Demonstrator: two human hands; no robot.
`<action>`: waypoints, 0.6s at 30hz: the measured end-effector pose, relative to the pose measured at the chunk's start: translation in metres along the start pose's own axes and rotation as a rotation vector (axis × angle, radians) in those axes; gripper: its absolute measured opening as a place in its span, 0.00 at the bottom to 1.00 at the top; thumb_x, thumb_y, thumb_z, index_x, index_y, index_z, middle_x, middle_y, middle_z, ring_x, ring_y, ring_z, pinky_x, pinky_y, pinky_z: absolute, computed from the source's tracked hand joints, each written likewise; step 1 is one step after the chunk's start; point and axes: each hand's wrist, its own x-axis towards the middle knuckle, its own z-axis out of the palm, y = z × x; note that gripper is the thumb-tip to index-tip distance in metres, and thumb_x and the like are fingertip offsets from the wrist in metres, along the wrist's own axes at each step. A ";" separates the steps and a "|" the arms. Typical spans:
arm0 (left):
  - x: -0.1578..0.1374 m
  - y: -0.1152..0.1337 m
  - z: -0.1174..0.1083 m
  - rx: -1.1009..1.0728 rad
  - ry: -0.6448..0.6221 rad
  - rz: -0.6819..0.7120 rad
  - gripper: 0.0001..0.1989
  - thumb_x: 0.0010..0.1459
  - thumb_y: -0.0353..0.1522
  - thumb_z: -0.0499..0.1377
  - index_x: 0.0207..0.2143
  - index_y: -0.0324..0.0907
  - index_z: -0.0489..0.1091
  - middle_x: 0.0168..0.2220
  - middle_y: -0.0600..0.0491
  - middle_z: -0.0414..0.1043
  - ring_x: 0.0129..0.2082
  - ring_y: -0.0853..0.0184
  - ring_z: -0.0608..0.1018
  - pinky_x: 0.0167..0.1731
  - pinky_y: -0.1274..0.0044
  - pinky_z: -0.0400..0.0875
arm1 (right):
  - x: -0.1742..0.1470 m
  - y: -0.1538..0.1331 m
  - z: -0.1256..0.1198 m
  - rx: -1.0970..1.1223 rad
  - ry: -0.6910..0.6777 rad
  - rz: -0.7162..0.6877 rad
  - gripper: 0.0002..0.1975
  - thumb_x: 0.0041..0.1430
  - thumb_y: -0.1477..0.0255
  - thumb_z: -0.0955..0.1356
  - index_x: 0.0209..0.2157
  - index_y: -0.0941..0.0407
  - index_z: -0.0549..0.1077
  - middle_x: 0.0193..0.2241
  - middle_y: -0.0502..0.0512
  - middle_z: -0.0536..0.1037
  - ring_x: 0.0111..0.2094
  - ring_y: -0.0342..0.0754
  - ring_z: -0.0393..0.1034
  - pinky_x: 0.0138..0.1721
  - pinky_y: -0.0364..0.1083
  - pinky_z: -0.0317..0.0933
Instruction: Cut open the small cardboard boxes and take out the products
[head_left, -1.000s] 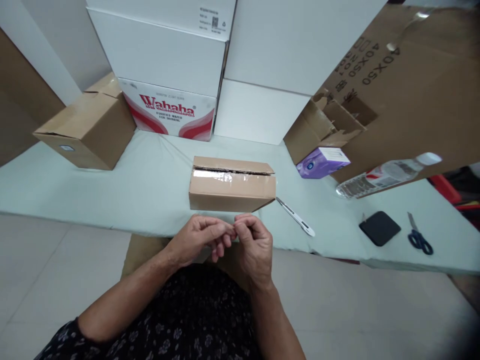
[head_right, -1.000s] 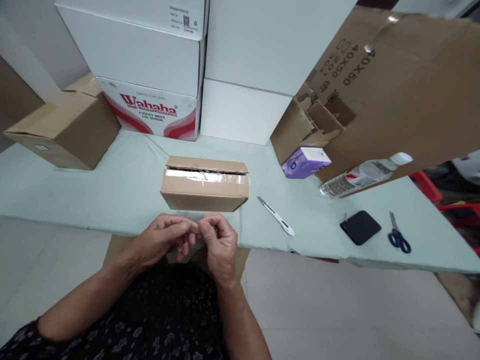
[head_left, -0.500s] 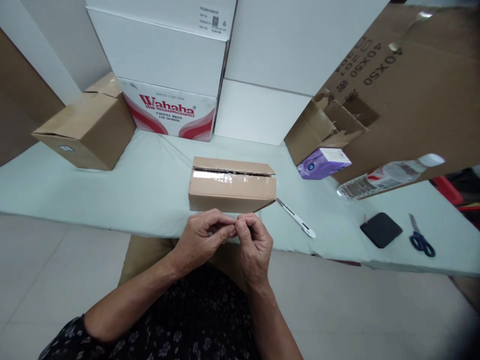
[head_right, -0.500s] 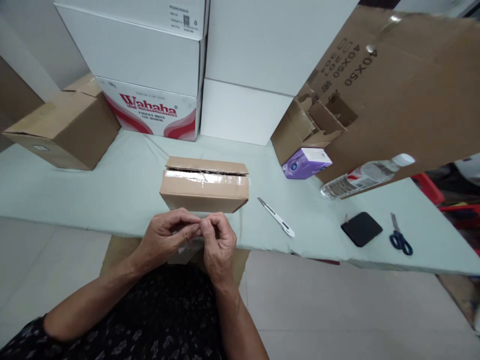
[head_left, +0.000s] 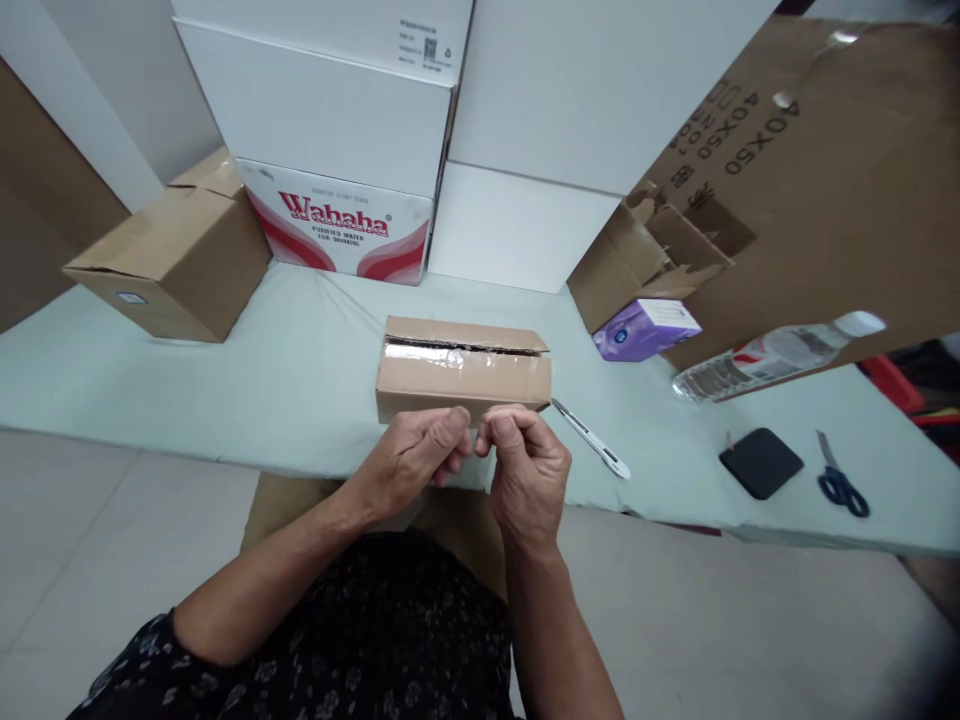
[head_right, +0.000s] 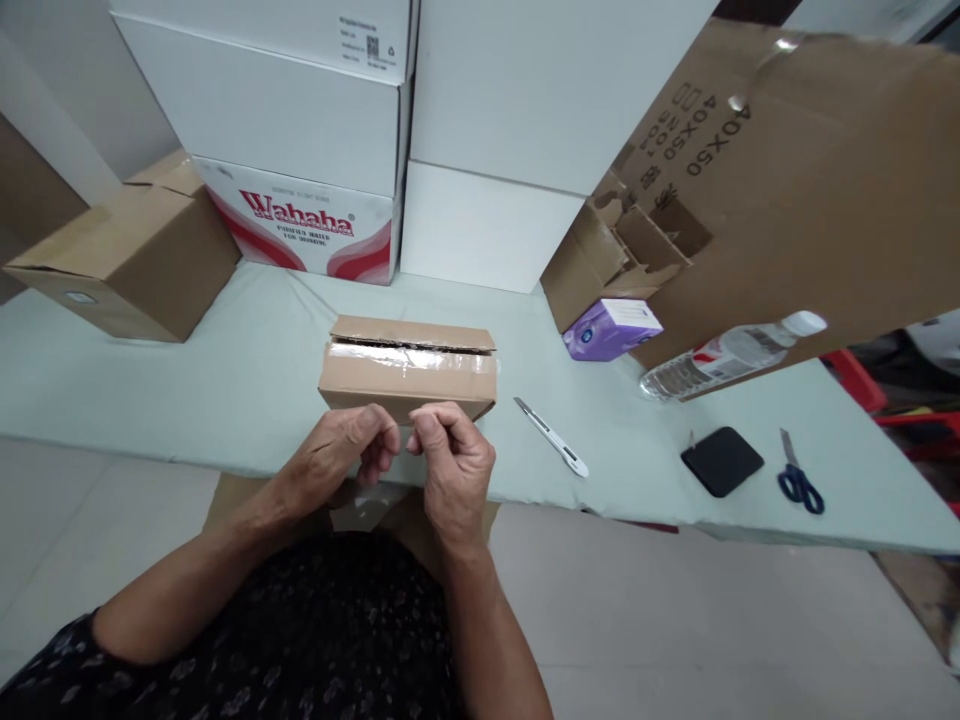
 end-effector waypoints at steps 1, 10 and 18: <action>0.003 0.002 0.001 0.019 0.008 0.031 0.31 0.65 0.58 0.54 0.29 0.40 0.72 0.23 0.55 0.68 0.21 0.72 0.69 0.22 0.79 0.66 | 0.003 -0.003 0.001 -0.036 -0.009 -0.033 0.09 0.66 0.65 0.72 0.33 0.53 0.79 0.23 0.46 0.73 0.26 0.43 0.67 0.32 0.45 0.62; 0.023 0.019 0.006 0.168 0.160 0.294 0.17 0.69 0.36 0.54 0.26 0.43 0.66 0.21 0.58 0.66 0.22 0.72 0.69 0.26 0.78 0.65 | 0.025 -0.020 0.008 -0.113 -0.072 -0.157 0.08 0.66 0.69 0.71 0.32 0.53 0.78 0.24 0.46 0.76 0.26 0.42 0.69 0.31 0.44 0.66; 0.023 0.019 -0.006 -0.114 -0.031 0.110 0.14 0.65 0.40 0.61 0.31 0.40 0.68 0.25 0.57 0.70 0.23 0.72 0.73 0.25 0.78 0.71 | 0.030 -0.022 0.000 -0.114 -0.142 -0.161 0.04 0.64 0.71 0.73 0.34 0.52 0.82 0.27 0.47 0.79 0.27 0.43 0.72 0.30 0.44 0.68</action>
